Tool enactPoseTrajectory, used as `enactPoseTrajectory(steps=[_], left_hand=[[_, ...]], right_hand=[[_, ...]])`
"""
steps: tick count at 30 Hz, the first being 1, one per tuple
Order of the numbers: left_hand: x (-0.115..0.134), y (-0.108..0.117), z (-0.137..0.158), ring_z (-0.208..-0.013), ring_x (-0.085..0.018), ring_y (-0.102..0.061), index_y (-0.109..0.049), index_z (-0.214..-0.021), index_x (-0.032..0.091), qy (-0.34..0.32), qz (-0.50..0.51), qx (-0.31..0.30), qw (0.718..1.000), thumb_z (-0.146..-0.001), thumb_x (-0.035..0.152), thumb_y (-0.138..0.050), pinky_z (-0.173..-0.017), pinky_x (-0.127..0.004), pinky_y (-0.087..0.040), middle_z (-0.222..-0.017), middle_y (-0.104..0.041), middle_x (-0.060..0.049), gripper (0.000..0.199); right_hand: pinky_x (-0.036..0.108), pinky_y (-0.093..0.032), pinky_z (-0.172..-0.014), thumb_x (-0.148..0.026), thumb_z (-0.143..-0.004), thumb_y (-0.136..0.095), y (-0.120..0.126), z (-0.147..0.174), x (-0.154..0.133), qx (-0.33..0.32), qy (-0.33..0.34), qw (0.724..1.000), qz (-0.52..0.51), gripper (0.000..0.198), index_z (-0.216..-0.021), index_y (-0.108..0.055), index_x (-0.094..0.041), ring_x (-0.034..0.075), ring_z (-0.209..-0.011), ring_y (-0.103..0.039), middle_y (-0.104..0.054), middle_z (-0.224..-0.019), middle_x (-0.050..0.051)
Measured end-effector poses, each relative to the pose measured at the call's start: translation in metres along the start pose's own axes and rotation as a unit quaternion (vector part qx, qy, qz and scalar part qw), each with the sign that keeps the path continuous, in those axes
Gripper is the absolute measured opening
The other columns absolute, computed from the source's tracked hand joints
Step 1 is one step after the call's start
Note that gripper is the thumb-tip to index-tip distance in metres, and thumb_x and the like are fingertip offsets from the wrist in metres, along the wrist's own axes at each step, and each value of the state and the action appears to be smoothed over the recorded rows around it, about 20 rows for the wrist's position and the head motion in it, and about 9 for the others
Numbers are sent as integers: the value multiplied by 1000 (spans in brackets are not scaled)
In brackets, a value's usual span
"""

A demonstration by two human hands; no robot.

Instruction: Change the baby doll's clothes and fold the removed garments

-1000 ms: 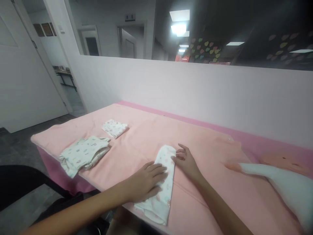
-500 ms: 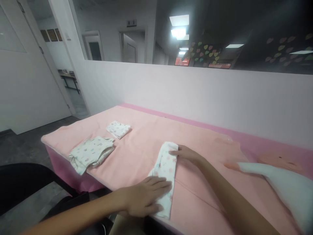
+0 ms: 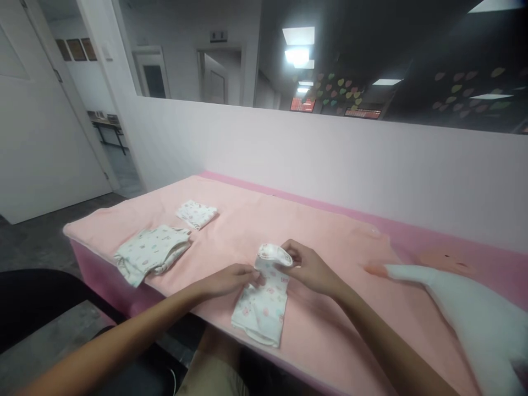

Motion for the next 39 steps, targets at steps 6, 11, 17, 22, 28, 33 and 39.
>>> enactPoseTrajectory(steps=[6,11,17,22,28,33,39], left_hand=[[-9,21,3,-90,-22,-66,-67,-105,18,-8,-175,144,974,-84,53,-73,-76,-31,-51,-102,-72,-7,41],[-17,27,-10,-87,-22,-65,-67,-106,18,-22,-182,127,975,-79,53,-78,-74,-31,-49,-101,-71,-7,46],[-24,29,-23,-90,-24,-69,-71,-103,19,10,-140,71,988,-81,60,-75,-74,-30,-48,-100,-75,-6,46],[-27,30,-28,-95,-24,-70,-73,-102,18,6,-113,46,993,-84,60,-73,-79,-30,-48,-101,-76,-7,45],[-37,30,-32,-86,-22,-67,-71,-97,17,10,-117,71,990,-82,53,-74,-71,-28,-45,-92,-73,-5,38],[-36,30,-34,-81,-19,-65,-69,-95,18,11,-112,63,992,-81,49,-75,-69,-26,-44,-88,-71,-3,34],[-25,29,-31,-80,-19,-64,-71,-99,18,4,-135,52,990,-78,49,-78,-69,-27,-44,-89,-71,-3,38]], right_hand=[[32,-51,-78,-48,-88,-75,11,-6,8,54,-1,999,1,30,-98,-63,-22,20,-89,-68,-72,-93,0],[33,-50,-78,-51,-88,-74,23,-19,28,99,-29,994,-21,33,-99,-62,-23,22,-89,-68,-72,-94,1],[33,-49,-79,-51,-88,-75,30,-24,49,108,-46,992,-40,34,-102,-63,-22,22,-90,-68,-72,-96,2],[32,-48,-79,-51,-87,-75,33,-24,57,105,-52,992,-45,35,-102,-64,-22,21,-89,-66,-70,-96,1],[33,-49,-80,-53,-83,-79,29,-24,55,101,-52,992,-56,39,-100,-63,-22,22,-91,-68,-72,-96,2],[33,-50,-81,-54,-85,-78,21,-17,37,91,-39,993,-67,39,-101,-63,-22,21,-92,-68,-72,-97,2],[33,-51,-84,-43,-90,-74,3,5,9,73,28,997,-20,26,-105,-65,-23,21,-98,-69,-73,-105,2]])
Point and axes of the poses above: each hand's wrist, its own z-axis away from the middle knuckle, its own y-axis out of the back of the hand, x = y × z, the point moved 6 cm from there along -z, towards the middle knuckle
